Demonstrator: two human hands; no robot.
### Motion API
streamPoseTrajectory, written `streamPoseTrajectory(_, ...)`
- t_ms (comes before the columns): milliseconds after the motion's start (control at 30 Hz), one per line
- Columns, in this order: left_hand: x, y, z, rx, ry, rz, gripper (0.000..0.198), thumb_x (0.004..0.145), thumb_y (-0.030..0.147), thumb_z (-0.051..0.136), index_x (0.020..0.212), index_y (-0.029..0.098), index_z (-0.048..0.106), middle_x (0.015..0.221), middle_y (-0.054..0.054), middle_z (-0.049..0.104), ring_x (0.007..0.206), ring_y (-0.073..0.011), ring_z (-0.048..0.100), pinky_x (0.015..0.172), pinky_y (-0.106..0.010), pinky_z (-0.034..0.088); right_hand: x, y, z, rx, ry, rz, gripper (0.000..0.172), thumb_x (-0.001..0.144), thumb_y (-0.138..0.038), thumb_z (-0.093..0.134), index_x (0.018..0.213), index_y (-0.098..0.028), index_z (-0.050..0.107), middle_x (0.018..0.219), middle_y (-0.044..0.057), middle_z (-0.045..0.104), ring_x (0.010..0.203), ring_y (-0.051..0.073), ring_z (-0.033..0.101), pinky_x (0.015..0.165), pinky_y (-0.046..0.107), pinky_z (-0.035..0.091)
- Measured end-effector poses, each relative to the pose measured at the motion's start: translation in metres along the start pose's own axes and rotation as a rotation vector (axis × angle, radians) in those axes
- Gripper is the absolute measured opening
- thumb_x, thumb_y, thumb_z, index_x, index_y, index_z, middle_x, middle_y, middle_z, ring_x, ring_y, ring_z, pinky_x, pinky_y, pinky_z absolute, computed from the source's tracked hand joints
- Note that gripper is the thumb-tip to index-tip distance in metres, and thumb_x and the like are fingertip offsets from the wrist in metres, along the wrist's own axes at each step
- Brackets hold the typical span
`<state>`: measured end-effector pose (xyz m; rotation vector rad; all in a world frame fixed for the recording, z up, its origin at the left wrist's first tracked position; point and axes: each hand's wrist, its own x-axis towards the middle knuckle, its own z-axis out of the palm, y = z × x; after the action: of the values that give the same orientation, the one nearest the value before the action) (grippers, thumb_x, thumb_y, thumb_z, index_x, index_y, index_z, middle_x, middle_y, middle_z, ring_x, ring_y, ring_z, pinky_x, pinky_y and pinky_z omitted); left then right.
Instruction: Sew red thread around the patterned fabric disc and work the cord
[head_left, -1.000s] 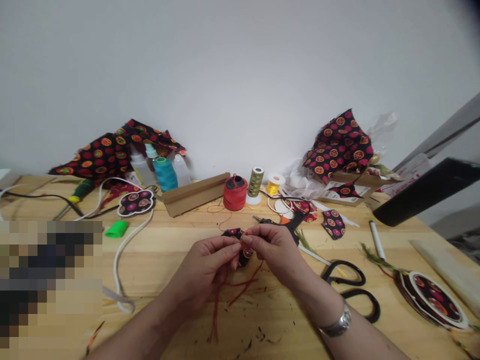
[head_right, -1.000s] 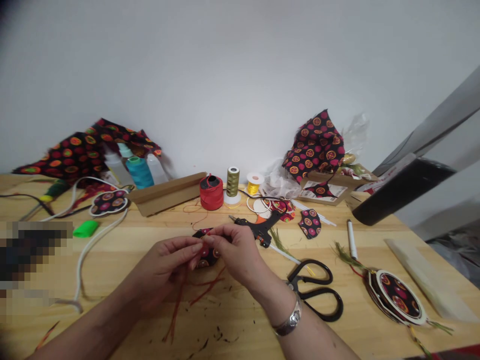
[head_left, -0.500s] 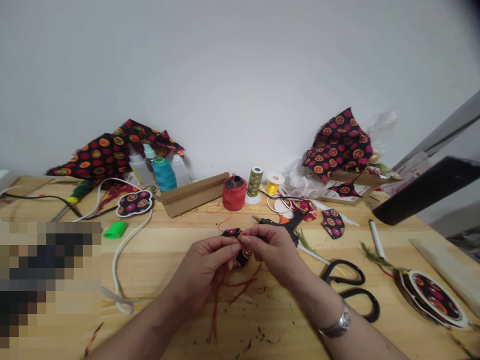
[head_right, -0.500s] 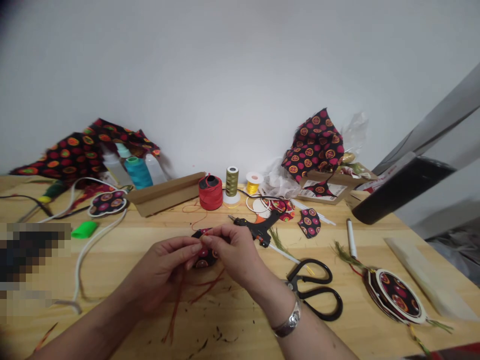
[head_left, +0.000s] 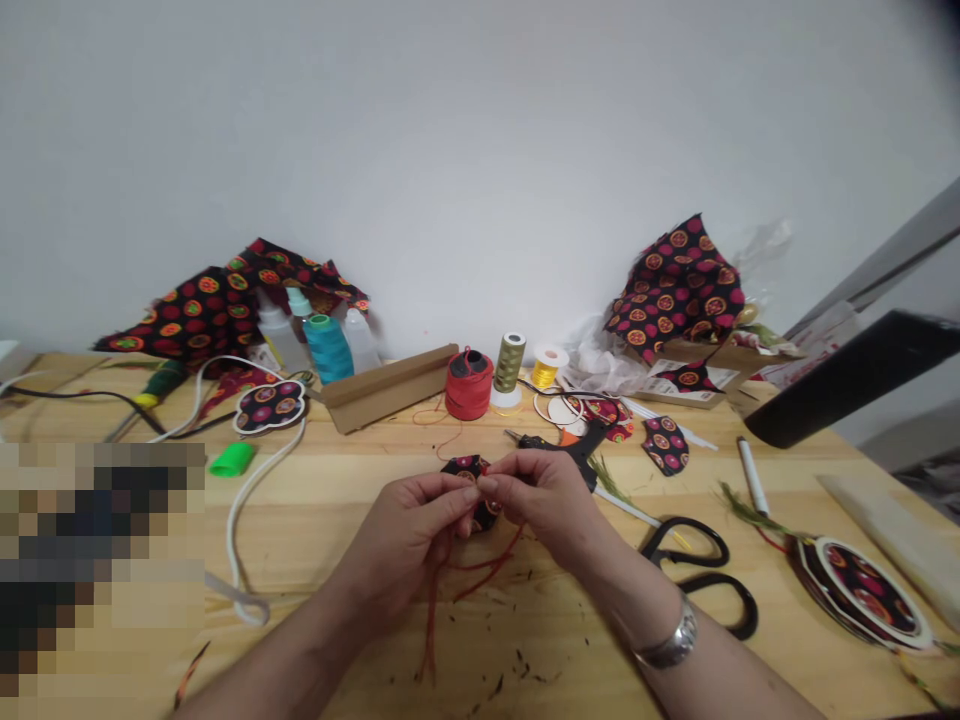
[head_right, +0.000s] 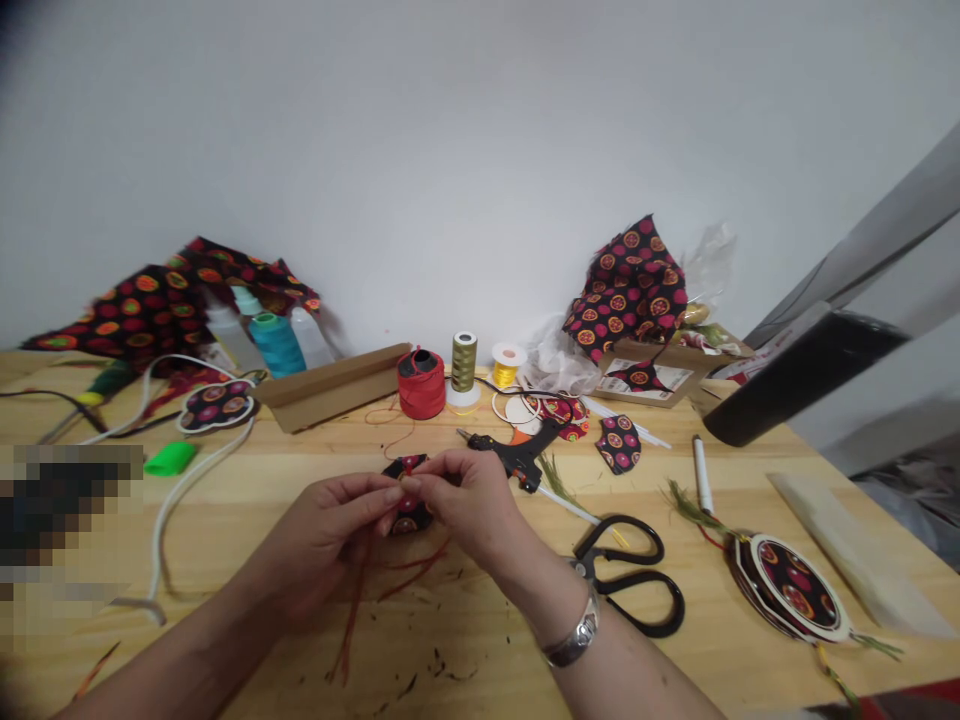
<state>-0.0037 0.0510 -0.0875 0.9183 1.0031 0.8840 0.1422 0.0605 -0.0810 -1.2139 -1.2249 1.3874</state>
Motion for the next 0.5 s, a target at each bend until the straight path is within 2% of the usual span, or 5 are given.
streamPoseTrajectory(133,0.0006,-0.0019,-0.0023,0.008,-0.040,-0.008,0.017,0.072,0.030,0.063,0.067,0.014,0.067,0.051,0.004,0.053,0.040,-0.0034,0.031,0.038,-0.019,0.017,-0.0011,-0.0026,0.0002,-0.068,0.000,-0.027,0.011,0.064,-0.023,0.065,0.061,-0.013,0.061,0.054,-0.002,0.055,0.050,0.008,0.044,0.050,0.021,0.035)
streamPoseTrajectory(233,0.0001,0.0003,-0.0019,-0.024,-0.051,0.006,0.015,0.073,0.028,0.063,0.073,0.014,0.069,0.058,0.000,0.061,0.044,-0.0049,0.042,0.040,-0.017,0.025,-0.0011,-0.0036,-0.0007,-0.130,-0.006,-0.039,0.009,0.067,-0.021,0.061,0.061,-0.014,0.061,0.054,-0.002,0.056,0.051,0.009,0.046,0.050,0.022,0.036)
streamPoseTrajectory(367,-0.0002,0.0036,-0.0010,-0.067,-0.022,0.030,0.015,0.070,0.022,0.066,0.082,0.016,0.071,0.076,-0.004,0.070,0.068,-0.0127,0.060,0.059,-0.020,0.043,0.0004,-0.0032,-0.0045,-0.190,0.021,-0.082,0.006,0.068,-0.020,0.061,0.064,-0.016,0.063,0.058,-0.001,0.059,0.054,0.010,0.050,0.052,0.022,0.039)
streamPoseTrajectory(500,0.0022,0.0016,-0.0036,-0.081,0.006,0.052,0.016,0.068,0.023,0.068,0.082,0.017,0.071,0.091,-0.006,0.069,0.075,-0.0165,0.062,0.071,-0.028,0.047,0.0021,-0.0018,-0.0086,-0.226,0.062,-0.129,0.005,0.069,-0.019,0.061,0.065,-0.017,0.064,0.062,-0.001,0.062,0.058,0.012,0.054,0.057,0.023,0.042)
